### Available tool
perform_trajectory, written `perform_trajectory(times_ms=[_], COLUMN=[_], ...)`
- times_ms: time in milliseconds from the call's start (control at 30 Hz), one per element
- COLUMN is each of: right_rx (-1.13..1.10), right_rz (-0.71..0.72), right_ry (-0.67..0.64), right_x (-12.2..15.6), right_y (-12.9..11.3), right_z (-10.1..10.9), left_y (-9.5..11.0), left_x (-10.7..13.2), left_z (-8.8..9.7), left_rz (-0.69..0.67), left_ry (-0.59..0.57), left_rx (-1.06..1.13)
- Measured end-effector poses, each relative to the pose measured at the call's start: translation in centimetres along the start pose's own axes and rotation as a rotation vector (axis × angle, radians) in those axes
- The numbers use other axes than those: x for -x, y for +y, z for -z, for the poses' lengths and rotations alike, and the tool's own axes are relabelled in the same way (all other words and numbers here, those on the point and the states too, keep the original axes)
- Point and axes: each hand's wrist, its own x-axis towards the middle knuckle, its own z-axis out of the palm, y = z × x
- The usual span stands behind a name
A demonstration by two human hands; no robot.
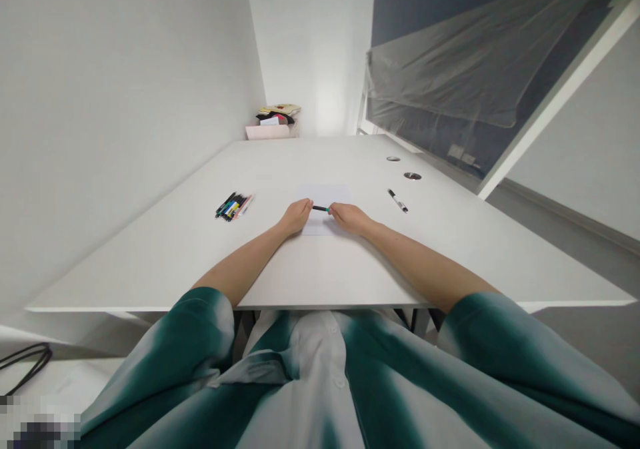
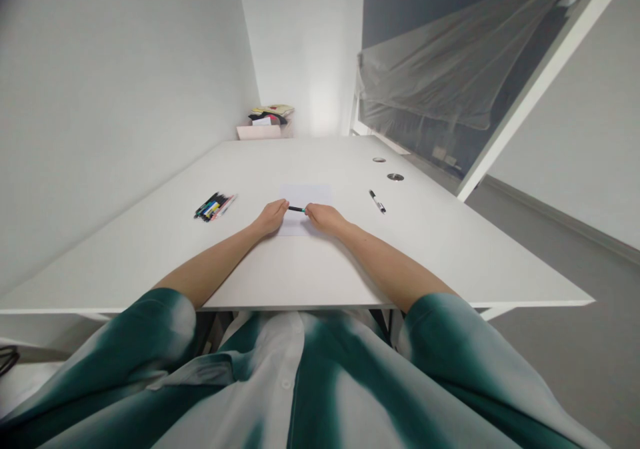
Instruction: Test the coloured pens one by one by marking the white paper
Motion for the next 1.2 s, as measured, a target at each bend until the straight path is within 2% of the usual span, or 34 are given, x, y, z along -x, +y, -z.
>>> perform_trajectory(times_ms=[300, 433, 633, 1000, 1100, 1200], right_rx=[0.026, -0.006, -0.004, -0.021, -0.005, 0.016], right_rz=[0.004, -0.001, -0.014, -0.092, -0.104, -0.109], right_ry=[0.044, 0.048, 0.048, 0.065, 0.057, 0.047], right_x=[-0.3, -0.5, -0.4, 0.0, 0.0, 0.0], right_y=[-0.5, -0.3, 0.6, 0.7, 0.6, 0.6], right_z=[0.2, 0.2, -0.2, 0.2, 0.2, 0.1], left_y=[-0.3, -0.5, -0.7, -0.3, -0.3, -0.4], left_x=[0.0, 0.2, 0.1, -0.1, 0.0, 0.1], left_z=[-0.4, -0.2, -0.1, 0.0, -0.1, -0.2], left_rz=[0.065, 0.012, -0.110, -0.014, -0.016, -0.029], left_ry=[0.067, 0.102, 0.064, 0.030, -0.012, -0.002], left_rx=[0.100, 0.173, 0.045, 0.008, -0.026, -0.008])
